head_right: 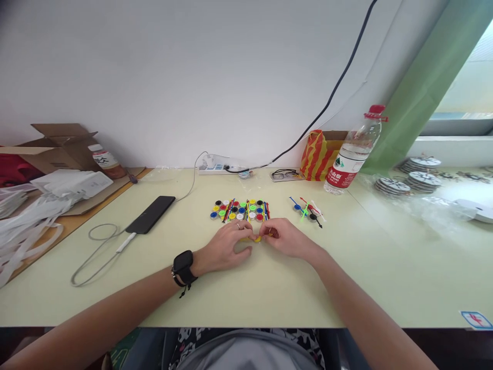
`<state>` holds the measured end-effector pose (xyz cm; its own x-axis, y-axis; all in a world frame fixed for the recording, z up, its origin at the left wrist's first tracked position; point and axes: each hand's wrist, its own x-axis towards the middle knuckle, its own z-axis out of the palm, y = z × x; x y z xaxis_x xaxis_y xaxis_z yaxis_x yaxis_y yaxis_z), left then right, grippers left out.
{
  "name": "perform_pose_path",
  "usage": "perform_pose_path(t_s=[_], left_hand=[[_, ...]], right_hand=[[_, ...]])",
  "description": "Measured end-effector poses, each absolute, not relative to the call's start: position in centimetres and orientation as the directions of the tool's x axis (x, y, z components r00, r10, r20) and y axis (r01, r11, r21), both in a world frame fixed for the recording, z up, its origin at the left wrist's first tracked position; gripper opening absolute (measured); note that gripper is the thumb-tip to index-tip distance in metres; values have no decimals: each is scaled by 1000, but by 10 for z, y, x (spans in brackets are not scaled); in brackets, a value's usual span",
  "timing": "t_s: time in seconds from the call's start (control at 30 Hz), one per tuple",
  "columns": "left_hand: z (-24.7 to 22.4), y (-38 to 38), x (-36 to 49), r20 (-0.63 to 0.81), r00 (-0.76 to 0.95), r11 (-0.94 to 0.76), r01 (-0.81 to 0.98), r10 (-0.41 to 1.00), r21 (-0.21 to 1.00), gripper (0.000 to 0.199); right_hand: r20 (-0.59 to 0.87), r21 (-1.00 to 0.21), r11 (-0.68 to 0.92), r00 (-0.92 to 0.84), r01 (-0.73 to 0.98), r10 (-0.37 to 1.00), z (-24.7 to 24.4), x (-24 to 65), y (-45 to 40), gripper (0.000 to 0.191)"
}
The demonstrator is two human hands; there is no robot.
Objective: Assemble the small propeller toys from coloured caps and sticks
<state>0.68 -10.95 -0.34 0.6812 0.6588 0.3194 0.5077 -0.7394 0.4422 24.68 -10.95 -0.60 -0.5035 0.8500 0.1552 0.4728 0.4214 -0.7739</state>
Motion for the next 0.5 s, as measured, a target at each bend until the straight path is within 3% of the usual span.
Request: perform_pose_path(t_s=[0.17,0.43,0.5], left_hand=[[-3,-111,5,340,683,-748,481,647,457,24],[1,-108,2,373,511,-608,435,774,665,31],[-1,-106,2,378,477,-586,431,793,686,30]], right_hand=[[160,-736,413,-455,536,876,-2,251,-112,17],[220,-643,363,-292,674,931,5,248,-120,52],[202,-681,357,-304,639,931,10,246,-124,44]])
